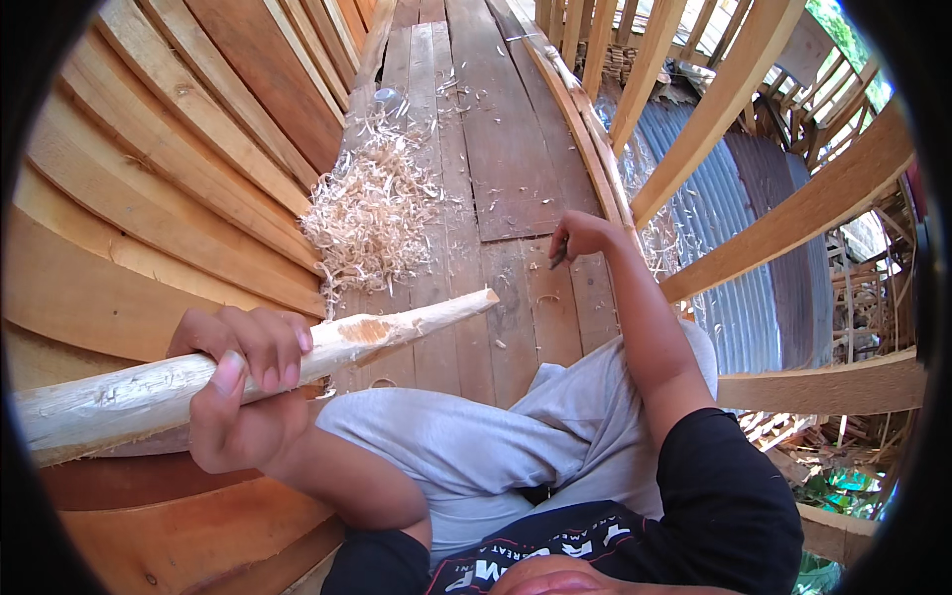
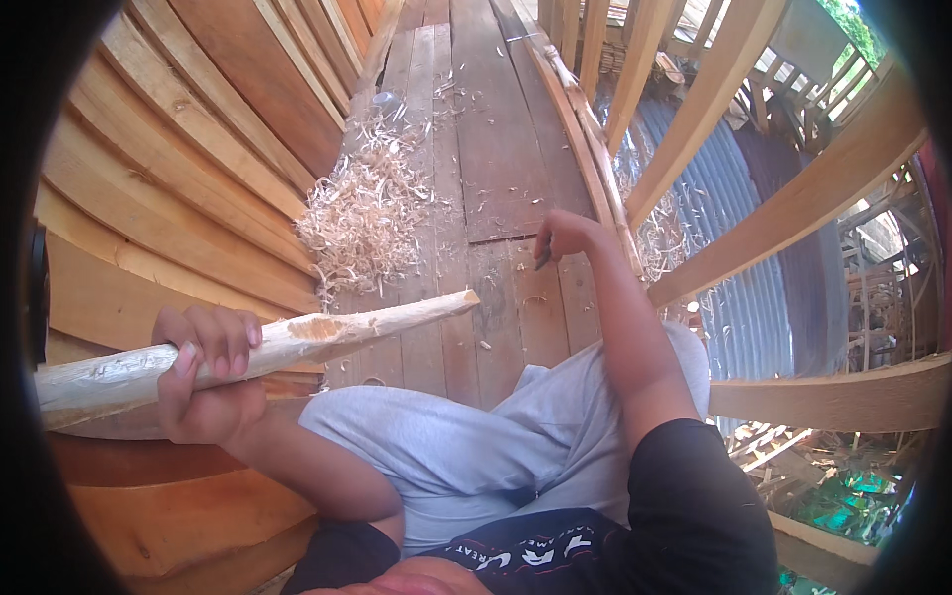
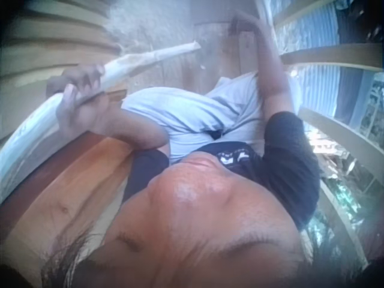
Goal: The person carves a long wooden stick using a knife, peeling away shavings to shape the wood. The person sits on the floor and rotates the stick to work on different sides.
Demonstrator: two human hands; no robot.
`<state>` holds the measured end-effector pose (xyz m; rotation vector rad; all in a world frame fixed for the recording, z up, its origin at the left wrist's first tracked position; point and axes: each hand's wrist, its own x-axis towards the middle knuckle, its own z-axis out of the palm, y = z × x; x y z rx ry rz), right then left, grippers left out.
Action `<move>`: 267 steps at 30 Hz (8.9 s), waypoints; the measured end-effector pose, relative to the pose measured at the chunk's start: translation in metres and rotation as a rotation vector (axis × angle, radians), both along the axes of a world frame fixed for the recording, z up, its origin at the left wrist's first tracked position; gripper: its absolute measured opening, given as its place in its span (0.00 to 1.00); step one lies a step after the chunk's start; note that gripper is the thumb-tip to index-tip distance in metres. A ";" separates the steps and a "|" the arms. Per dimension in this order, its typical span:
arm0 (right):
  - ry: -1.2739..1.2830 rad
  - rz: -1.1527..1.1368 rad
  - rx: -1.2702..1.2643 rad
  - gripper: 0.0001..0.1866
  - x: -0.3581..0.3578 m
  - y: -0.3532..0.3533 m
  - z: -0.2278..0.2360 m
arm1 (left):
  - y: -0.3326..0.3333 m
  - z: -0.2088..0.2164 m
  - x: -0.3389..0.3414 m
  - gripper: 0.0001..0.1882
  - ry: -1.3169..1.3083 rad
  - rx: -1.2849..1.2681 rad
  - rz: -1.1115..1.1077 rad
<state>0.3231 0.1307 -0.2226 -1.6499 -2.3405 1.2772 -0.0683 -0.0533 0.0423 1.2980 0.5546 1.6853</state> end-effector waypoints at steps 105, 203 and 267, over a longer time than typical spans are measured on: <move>0.324 -0.712 0.550 0.09 -0.075 -0.109 0.084 | 0.053 -0.057 0.162 0.18 -0.145 -0.077 0.033; 0.161 -0.746 0.263 0.28 -0.135 -0.055 0.045 | 0.105 -0.084 0.065 0.06 -0.140 0.064 0.139; -0.052 -0.571 0.359 0.20 -0.099 -0.037 -0.030 | 0.105 -0.080 0.060 0.07 -0.097 0.068 0.054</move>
